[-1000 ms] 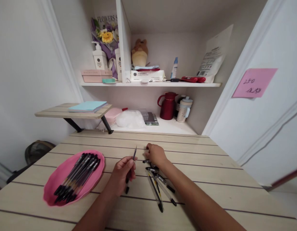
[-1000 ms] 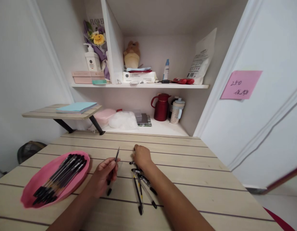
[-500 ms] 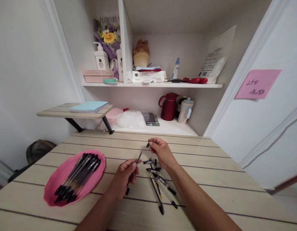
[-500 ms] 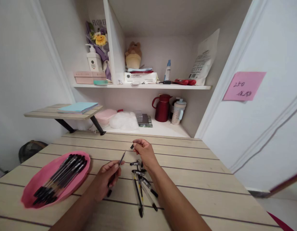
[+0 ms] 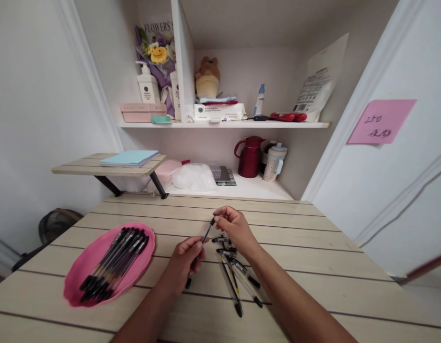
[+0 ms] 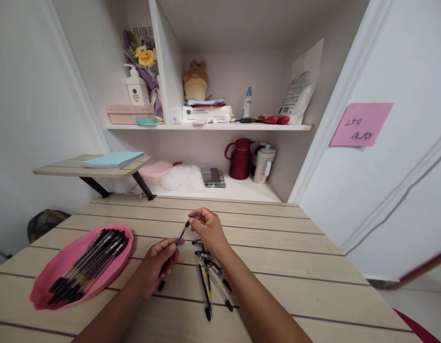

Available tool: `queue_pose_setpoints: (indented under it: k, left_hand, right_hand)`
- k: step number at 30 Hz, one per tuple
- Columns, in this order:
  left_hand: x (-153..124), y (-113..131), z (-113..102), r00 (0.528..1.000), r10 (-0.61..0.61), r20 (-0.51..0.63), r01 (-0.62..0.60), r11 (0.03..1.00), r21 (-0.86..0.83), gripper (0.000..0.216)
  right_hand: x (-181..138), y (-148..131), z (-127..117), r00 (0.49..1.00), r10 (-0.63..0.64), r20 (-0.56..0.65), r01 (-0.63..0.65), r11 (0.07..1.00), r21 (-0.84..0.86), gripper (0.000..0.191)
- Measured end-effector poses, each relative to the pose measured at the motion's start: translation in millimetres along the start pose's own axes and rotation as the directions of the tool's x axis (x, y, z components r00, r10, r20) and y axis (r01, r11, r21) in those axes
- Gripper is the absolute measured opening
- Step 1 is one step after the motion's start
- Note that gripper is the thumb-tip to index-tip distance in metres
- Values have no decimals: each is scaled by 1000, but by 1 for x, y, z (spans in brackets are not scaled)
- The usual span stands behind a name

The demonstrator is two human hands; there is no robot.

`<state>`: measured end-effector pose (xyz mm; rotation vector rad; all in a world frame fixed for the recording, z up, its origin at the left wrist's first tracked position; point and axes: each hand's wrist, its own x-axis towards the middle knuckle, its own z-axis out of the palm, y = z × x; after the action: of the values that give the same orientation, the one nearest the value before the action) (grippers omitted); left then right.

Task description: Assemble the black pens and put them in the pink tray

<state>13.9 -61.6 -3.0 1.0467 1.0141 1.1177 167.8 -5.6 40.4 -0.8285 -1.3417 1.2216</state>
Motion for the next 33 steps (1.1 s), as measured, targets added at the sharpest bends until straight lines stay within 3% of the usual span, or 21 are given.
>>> queue_pose_setpoints:
  k: [9,16,22,33]
  left_hand:
    - [-1,1,1,999,25,-19,-25,1000,3,34]
    - [-1,2,0,999,52,-12,-53,998,-18,26]
    - [0,1,0,998,61,-19,-62,998,-23,19]
    - [0,0,-1,998,55,-39,-55,998,-12,22]
  right_hand:
    - [-5,8,7,996,85,-3,-85,996,36,20]
    - [-8,18,12,966,193,170,-218,966,139,21]
    - [-12,18,17,970,153,191,-175,979,106,17]
    - [-14,22,22,972,143,186,-158,985,72,28]
